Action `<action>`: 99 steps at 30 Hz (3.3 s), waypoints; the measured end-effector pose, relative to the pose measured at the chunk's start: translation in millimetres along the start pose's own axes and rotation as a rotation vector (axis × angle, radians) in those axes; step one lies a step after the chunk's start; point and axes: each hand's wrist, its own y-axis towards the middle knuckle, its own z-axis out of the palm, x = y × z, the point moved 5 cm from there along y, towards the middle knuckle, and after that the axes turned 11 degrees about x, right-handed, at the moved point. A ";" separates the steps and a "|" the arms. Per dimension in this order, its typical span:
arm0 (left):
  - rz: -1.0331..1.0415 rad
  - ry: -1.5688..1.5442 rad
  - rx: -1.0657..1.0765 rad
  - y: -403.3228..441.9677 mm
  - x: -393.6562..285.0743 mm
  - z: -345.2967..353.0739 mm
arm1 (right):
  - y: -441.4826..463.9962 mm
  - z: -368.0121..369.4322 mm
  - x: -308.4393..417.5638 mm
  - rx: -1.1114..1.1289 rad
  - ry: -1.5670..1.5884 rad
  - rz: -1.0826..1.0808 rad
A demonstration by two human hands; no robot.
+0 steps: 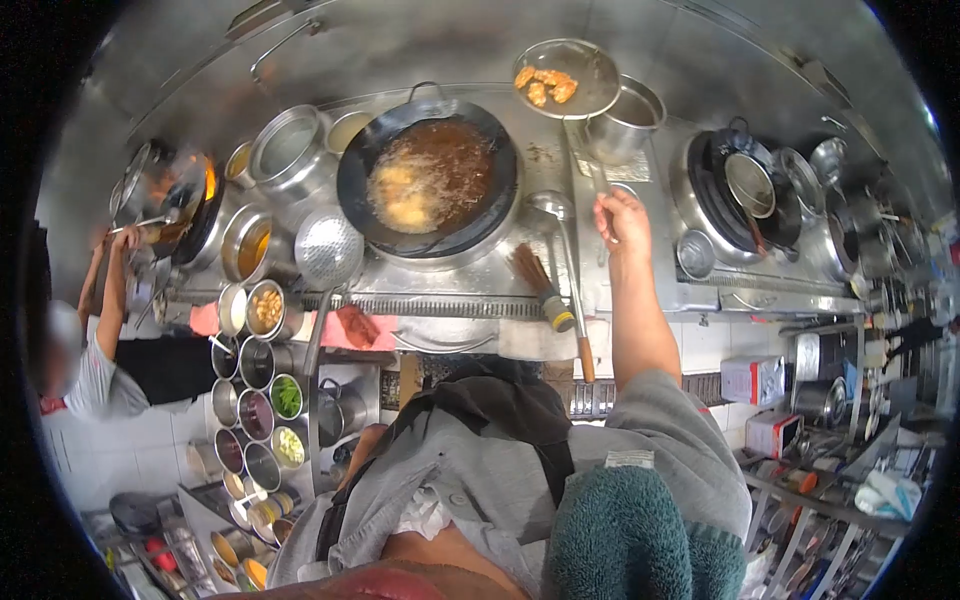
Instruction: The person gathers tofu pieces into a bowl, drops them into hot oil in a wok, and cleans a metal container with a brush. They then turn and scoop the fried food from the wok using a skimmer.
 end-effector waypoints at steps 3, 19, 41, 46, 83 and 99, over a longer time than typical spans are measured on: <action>0.145 -0.102 -0.064 -37.2 -52.5 -3.8 | 12.1 -46.7 32.1 -0.107 -0.189 -0.080; 0.331 0.151 -0.003 28.4 2.0 16.9 | 11.9 -49.0 42.7 -0.387 -1.258 -0.224; -0.159 -0.362 -0.009 87.6 131.4 62.9 | 14.9 159.7 -172.7 0.400 -0.169 0.394; 0.353 0.137 -0.093 66.7 107.2 22.3 | 21.7 159.9 -150.5 0.354 -0.160 0.316; 0.107 0.226 -0.003 16.1 -17.3 5.7 | 21.9 -96.2 93.4 -0.460 -1.433 -0.194; 0.070 -0.518 0.127 102.6 99.5 48.1 | -15.7 50.5 -25.4 0.129 -0.852 0.144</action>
